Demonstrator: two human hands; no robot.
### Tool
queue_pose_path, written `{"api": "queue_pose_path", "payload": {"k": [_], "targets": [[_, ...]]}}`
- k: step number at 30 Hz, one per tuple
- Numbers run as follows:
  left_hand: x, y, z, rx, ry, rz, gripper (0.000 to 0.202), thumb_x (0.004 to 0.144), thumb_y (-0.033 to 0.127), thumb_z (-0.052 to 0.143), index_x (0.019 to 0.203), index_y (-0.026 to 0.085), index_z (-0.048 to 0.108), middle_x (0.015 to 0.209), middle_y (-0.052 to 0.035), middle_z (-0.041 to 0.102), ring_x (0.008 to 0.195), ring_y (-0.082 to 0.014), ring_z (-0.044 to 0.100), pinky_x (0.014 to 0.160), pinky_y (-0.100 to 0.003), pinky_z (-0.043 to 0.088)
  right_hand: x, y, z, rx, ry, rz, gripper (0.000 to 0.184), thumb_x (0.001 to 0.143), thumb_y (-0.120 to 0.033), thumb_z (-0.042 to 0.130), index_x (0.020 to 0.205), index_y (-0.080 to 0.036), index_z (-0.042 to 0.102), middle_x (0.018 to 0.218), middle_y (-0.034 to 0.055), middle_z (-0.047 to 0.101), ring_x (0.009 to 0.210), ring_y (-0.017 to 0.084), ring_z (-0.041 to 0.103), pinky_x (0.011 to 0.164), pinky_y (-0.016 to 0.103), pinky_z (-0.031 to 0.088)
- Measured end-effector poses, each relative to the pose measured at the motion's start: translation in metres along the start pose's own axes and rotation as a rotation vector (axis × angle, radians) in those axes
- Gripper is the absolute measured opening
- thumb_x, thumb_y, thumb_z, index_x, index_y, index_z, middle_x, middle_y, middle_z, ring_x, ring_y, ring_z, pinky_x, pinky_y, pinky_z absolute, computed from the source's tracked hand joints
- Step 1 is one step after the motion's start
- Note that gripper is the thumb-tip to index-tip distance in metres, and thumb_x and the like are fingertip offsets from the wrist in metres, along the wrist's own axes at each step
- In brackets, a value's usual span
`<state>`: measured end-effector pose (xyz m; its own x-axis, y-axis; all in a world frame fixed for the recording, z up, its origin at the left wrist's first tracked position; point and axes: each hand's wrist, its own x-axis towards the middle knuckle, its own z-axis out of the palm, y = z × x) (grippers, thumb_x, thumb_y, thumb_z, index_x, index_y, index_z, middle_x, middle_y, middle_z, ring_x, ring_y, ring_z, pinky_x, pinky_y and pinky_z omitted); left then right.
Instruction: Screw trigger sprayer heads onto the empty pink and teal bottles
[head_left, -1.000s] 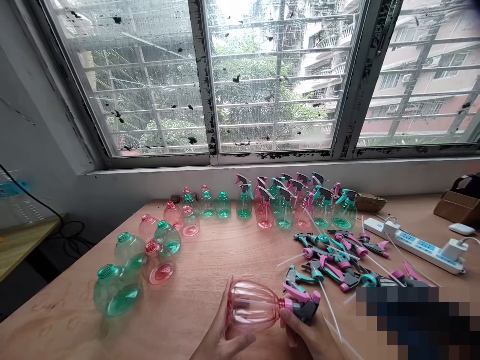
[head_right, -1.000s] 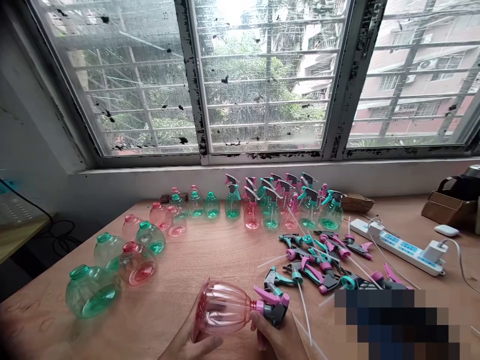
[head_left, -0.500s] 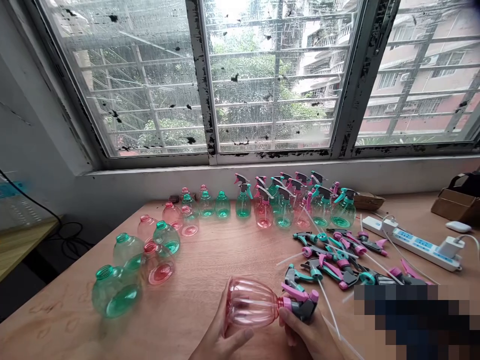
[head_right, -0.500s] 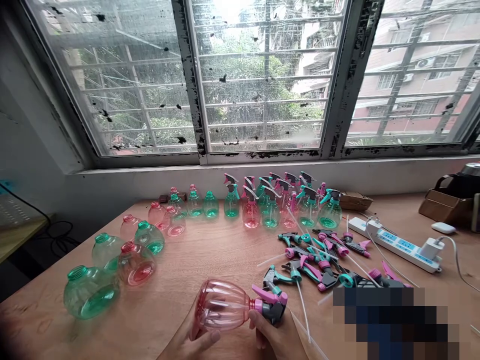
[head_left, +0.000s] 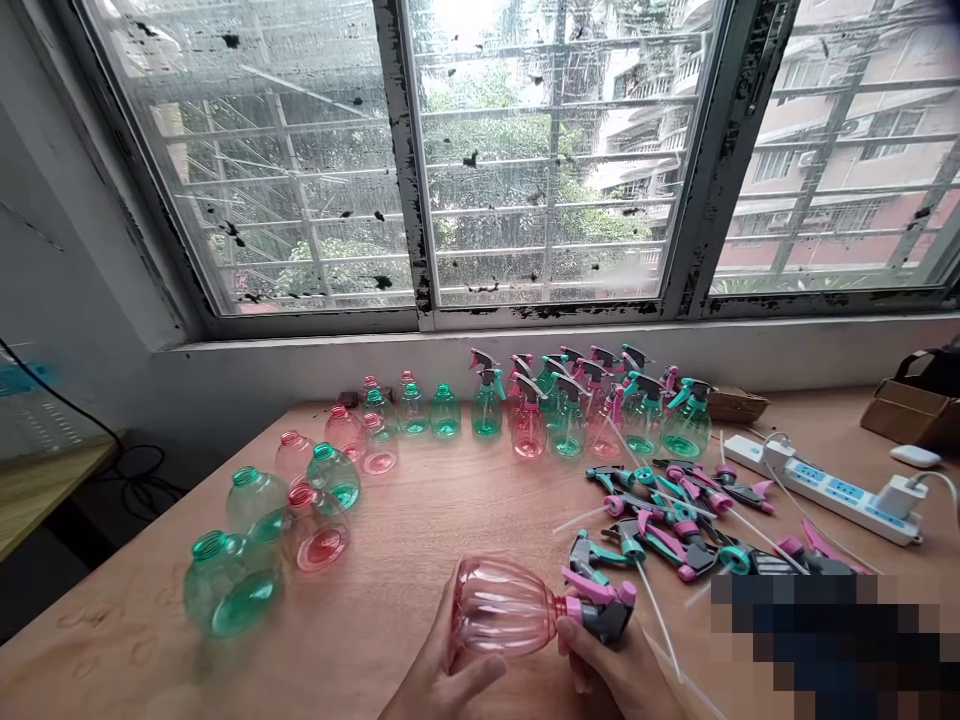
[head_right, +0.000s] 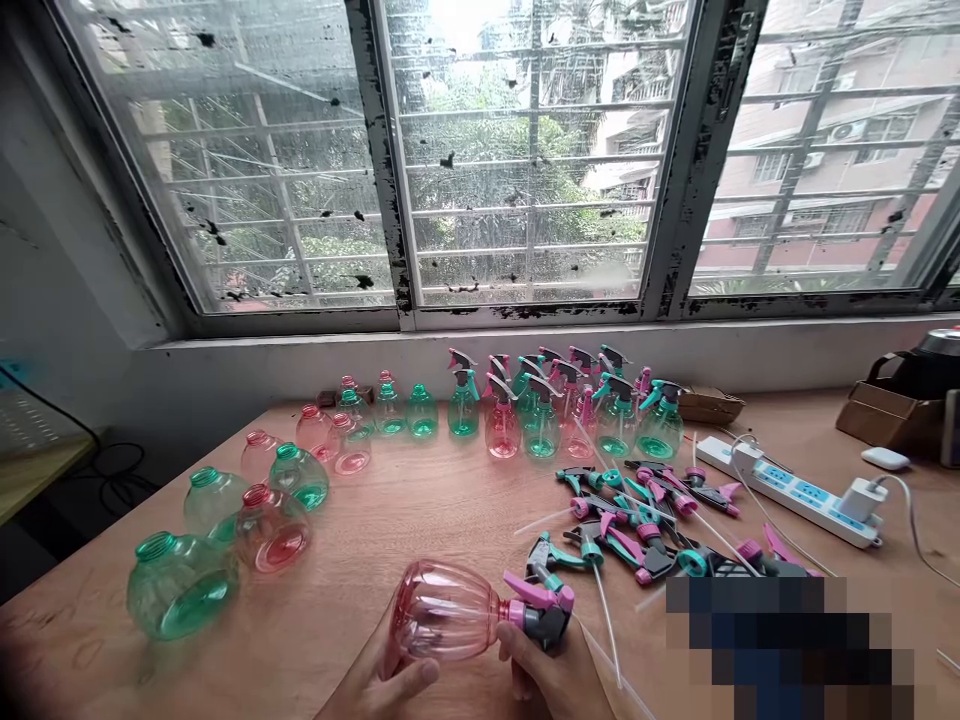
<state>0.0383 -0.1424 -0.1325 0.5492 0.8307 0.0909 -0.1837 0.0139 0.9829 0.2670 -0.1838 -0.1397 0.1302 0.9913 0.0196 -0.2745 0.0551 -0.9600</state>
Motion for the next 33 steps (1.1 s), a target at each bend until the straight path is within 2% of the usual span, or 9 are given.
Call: {"api": "queue_pose_path", "payload": {"k": [4, 9, 12, 17, 20, 22, 24, 26, 33], "targets": [[-0.002, -0.002, 0.000, 0.009, 0.028, -0.022, 0.114, 0.085, 0.043, 0.082, 0.165, 0.031, 0.002, 0.161, -0.0138, 0.045, 0.150, -0.0367, 0.040, 0.128, -0.053, 0.020, 0.000, -0.001, -0.001, -0.058, -0.023, 0.016, 0.051, 0.078, -0.066, 0.079, 0.070, -0.016, 0.069, 0.048, -0.0018, 0.057, 0.042, 0.013, 0.052, 0.045, 0.024, 0.040], [-0.005, -0.001, 0.003, 0.002, 0.061, 0.010, 0.121, 0.083, 0.044, 0.083, 0.163, 0.037, -0.007, 0.173, -0.0079, 0.022, 0.158, -0.0348, 0.024, 0.131, -0.051, 0.006, -0.001, -0.003, -0.001, -0.105, -0.026, 0.022, 0.055, 0.077, -0.070, 0.077, 0.064, -0.017, 0.068, 0.046, -0.0015, 0.057, 0.043, 0.013, 0.052, 0.046, 0.025, 0.040], [-0.003, 0.004, 0.006, -0.022, 0.029, 0.007, 0.124, 0.081, 0.047, 0.084, 0.164, 0.034, -0.007, 0.172, -0.0106, 0.026, 0.157, -0.0380, 0.025, 0.130, -0.055, 0.010, -0.002, -0.005, -0.001, -0.118, -0.028, 0.023, 0.056, 0.077, -0.071, 0.076, 0.065, -0.018, 0.068, 0.047, -0.0015, 0.057, 0.044, 0.014, 0.053, 0.047, 0.026, 0.041], [-0.001, 0.007, 0.004, -0.052, -0.015, -0.011, 0.109, 0.085, 0.050, 0.079, 0.165, 0.031, 0.007, 0.166, -0.0128, 0.038, 0.152, -0.0398, 0.035, 0.128, -0.054, 0.023, -0.001, -0.005, -0.001, -0.123, -0.035, 0.028, 0.055, 0.077, -0.071, 0.076, 0.066, -0.018, 0.068, 0.046, -0.0026, 0.055, 0.043, 0.014, 0.053, 0.046, 0.025, 0.040], [-0.003, 0.001, 0.000, -0.012, -0.001, -0.030, 0.112, 0.086, 0.047, 0.079, 0.165, 0.030, 0.001, 0.157, -0.0137, 0.049, 0.149, -0.0387, 0.041, 0.127, -0.053, 0.024, 0.001, -0.004, -0.002, -0.126, -0.040, 0.016, 0.055, 0.079, -0.071, 0.075, 0.066, -0.018, 0.068, 0.047, -0.0025, 0.056, 0.043, 0.013, 0.053, 0.045, 0.024, 0.040], [-0.004, -0.004, -0.002, 0.026, 0.034, -0.032, 0.114, 0.087, 0.045, 0.079, 0.165, 0.032, -0.003, 0.162, -0.0124, 0.043, 0.154, -0.0375, 0.033, 0.129, -0.053, 0.018, 0.001, -0.004, -0.002, -0.124, -0.039, 0.013, 0.055, 0.079, -0.070, 0.074, 0.066, -0.017, 0.067, 0.048, -0.0021, 0.057, 0.043, 0.013, 0.053, 0.046, 0.024, 0.041], [-0.005, -0.007, -0.003, 0.046, 0.058, -0.018, 0.114, 0.087, 0.044, 0.079, 0.164, 0.033, -0.004, 0.171, -0.0091, 0.028, 0.158, -0.0363, 0.021, 0.131, -0.052, 0.010, 0.001, -0.003, -0.003, -0.119, -0.041, 0.009, 0.056, 0.079, -0.071, 0.074, 0.066, -0.017, 0.067, 0.047, -0.0020, 0.056, 0.042, 0.013, 0.053, 0.046, 0.024, 0.040], [-0.004, -0.007, -0.002, 0.044, 0.048, 0.000, 0.116, 0.086, 0.044, 0.080, 0.164, 0.034, -0.005, 0.174, -0.0079, 0.020, 0.159, -0.0361, 0.019, 0.131, -0.052, 0.007, 0.001, -0.004, -0.003, -0.115, -0.049, 0.006, 0.056, 0.079, -0.071, 0.074, 0.065, -0.017, 0.067, 0.046, -0.0021, 0.056, 0.042, 0.013, 0.052, 0.046, 0.024, 0.040], [0.001, 0.005, 0.002, -0.026, -0.054, 0.009, 0.103, 0.089, 0.048, 0.075, 0.165, 0.029, 0.008, 0.163, -0.0133, 0.043, 0.152, -0.0386, 0.036, 0.127, -0.052, 0.024, 0.000, -0.003, -0.002, -0.137, -0.027, 0.012, 0.056, 0.078, -0.071, 0.074, 0.066, -0.017, 0.068, 0.050, -0.0005, 0.058, 0.044, 0.014, 0.055, 0.046, 0.026, 0.041]]}}
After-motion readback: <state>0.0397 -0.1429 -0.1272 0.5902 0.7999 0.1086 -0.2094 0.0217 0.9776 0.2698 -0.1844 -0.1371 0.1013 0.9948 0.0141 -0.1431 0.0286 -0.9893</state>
